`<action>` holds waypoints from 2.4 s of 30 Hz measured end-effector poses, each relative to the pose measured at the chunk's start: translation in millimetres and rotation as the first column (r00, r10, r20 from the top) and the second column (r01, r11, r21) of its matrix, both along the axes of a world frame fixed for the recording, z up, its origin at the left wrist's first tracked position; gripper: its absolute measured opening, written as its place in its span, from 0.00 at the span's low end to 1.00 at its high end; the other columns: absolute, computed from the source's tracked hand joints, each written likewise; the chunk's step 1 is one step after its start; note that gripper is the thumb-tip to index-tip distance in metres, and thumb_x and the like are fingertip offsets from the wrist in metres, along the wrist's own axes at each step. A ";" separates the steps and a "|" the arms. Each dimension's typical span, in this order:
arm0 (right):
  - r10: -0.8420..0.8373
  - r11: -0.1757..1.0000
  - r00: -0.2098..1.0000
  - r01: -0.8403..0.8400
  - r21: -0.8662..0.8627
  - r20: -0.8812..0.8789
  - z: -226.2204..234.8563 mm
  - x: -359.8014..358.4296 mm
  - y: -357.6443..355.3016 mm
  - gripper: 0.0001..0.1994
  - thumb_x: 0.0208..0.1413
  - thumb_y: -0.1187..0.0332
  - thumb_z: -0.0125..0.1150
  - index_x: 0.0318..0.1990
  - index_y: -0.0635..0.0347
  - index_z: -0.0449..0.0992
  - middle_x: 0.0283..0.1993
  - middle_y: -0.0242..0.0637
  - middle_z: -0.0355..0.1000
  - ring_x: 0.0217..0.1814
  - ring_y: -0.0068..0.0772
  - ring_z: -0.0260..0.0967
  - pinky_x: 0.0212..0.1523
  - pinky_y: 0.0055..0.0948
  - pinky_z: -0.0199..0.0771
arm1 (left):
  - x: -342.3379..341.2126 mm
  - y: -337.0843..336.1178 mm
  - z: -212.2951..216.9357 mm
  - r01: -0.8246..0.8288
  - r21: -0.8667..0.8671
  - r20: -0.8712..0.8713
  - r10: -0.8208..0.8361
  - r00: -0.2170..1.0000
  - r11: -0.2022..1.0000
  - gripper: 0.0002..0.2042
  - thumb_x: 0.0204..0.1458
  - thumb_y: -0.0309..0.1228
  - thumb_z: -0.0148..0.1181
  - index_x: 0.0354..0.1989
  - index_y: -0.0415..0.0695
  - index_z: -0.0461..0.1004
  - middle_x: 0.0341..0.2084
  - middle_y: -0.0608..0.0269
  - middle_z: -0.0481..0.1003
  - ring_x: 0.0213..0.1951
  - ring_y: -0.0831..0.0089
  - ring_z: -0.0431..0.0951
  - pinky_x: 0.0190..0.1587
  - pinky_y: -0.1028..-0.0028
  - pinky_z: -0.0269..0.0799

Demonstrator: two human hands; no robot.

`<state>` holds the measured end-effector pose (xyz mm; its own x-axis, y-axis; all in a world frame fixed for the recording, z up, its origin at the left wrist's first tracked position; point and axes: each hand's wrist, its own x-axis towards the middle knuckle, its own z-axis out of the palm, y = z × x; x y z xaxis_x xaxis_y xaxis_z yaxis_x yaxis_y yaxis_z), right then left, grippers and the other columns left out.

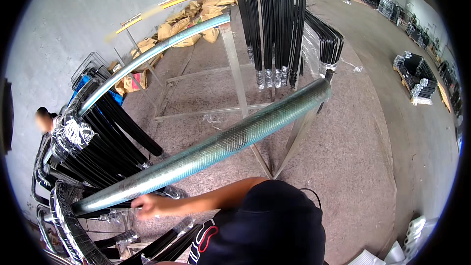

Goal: The person wraps long black metal rods with clear plastic wrap in a warehouse setting. They sit on the floor to wrap a bundle, then stand to wrap individual rods, applying labels, and finally stacking the wrapped items onto a pallet.

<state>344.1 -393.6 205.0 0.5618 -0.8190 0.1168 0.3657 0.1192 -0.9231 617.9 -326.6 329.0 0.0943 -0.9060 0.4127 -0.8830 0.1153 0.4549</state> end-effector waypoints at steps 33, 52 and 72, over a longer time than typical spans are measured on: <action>-0.119 0.450 0.800 0.571 -0.686 0.588 21.8 -104.7 9.8 0.23 0.49 0.49 0.50 0.49 0.49 0.59 0.59 0.39 0.56 0.63 0.54 0.45 0.61 0.53 0.41 | -257.1 -18.6 -20.7 0.529 -0.400 0.244 -0.469 0.849 0.749 0.28 0.33 0.21 0.48 0.52 0.37 0.61 0.42 0.60 0.69 0.53 0.65 0.64 0.60 0.54 0.39; -0.003 0.530 0.819 0.488 -0.694 0.573 29.8 -111.9 13.3 0.25 0.44 0.56 0.62 0.46 0.53 0.60 0.55 0.45 0.60 0.64 0.56 0.44 0.62 0.53 0.37 | -265.4 -11.3 -29.1 0.439 -0.415 0.196 -0.392 0.899 0.797 0.32 0.30 0.19 0.50 0.53 0.42 0.62 0.31 0.65 0.68 0.43 0.68 0.69 0.59 0.55 0.44; -0.113 0.558 0.830 0.508 -0.657 0.546 29.7 -113.3 19.4 0.25 0.44 0.48 0.59 0.42 0.52 0.59 0.53 0.44 0.62 0.63 0.49 0.48 0.64 0.51 0.35 | -267.3 -12.2 -28.2 0.437 -0.400 0.216 -0.381 0.899 0.805 0.32 0.28 0.17 0.50 0.52 0.42 0.63 0.33 0.63 0.70 0.40 0.66 0.69 0.58 0.55 0.45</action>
<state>230.8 -374.2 234.7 0.0237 -0.4240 0.9054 0.5767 -0.7339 -0.3588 350.6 -338.8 300.7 -0.3202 -0.5781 0.7506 -0.7533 0.6358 0.1683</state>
